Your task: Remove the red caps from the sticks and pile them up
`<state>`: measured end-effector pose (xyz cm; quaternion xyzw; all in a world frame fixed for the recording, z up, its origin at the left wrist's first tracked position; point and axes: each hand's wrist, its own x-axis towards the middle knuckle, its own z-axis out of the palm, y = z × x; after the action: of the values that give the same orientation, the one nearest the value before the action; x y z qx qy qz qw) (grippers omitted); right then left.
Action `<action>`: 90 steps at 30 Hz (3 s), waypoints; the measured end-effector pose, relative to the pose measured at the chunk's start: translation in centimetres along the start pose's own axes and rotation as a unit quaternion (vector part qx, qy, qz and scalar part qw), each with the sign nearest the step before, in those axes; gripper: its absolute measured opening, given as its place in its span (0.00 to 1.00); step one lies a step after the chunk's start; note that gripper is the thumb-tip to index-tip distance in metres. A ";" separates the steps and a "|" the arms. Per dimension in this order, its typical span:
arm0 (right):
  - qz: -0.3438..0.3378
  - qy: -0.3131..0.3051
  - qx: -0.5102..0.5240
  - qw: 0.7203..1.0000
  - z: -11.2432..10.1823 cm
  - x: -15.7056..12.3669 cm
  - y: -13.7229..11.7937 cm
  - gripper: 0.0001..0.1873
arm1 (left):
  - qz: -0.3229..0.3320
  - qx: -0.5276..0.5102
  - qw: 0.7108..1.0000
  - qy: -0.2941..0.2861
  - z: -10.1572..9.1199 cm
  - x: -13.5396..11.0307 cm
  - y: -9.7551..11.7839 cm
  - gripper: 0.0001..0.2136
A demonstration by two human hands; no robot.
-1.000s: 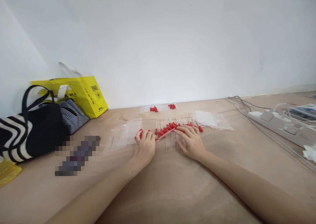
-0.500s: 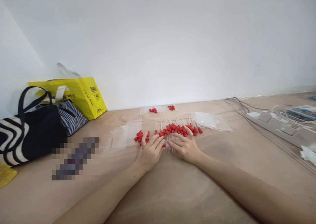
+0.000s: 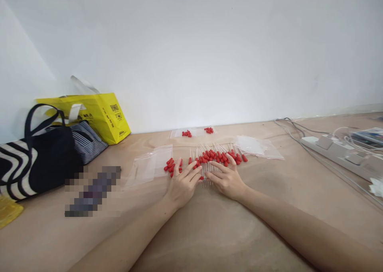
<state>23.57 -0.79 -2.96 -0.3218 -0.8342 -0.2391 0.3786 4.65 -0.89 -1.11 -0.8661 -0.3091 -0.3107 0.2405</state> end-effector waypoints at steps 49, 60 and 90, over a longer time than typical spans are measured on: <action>0.199 -0.102 0.075 0.972 -0.5 -1.3 3.1 0.14 | -0.401 -0.054 0.900 -0.163 -1.6 0.0 -8.2 0.08; 0.245 -0.166 0.073 0.952 0.7 -1.0 2.0 0.13 | -0.345 0.015 0.906 -0.243 -0.8 2.8 -7.3 0.10; 0.145 -0.201 -0.015 0.969 -1.3 -1.4 2.7 0.23 | -0.316 0.023 0.922 -0.223 -0.4 4.9 -5.9 0.11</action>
<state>26.82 -0.33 -2.83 -0.4866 -0.8339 -0.1242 0.2291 3.47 4.86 3.91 -0.7647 -0.6193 -0.1618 0.0743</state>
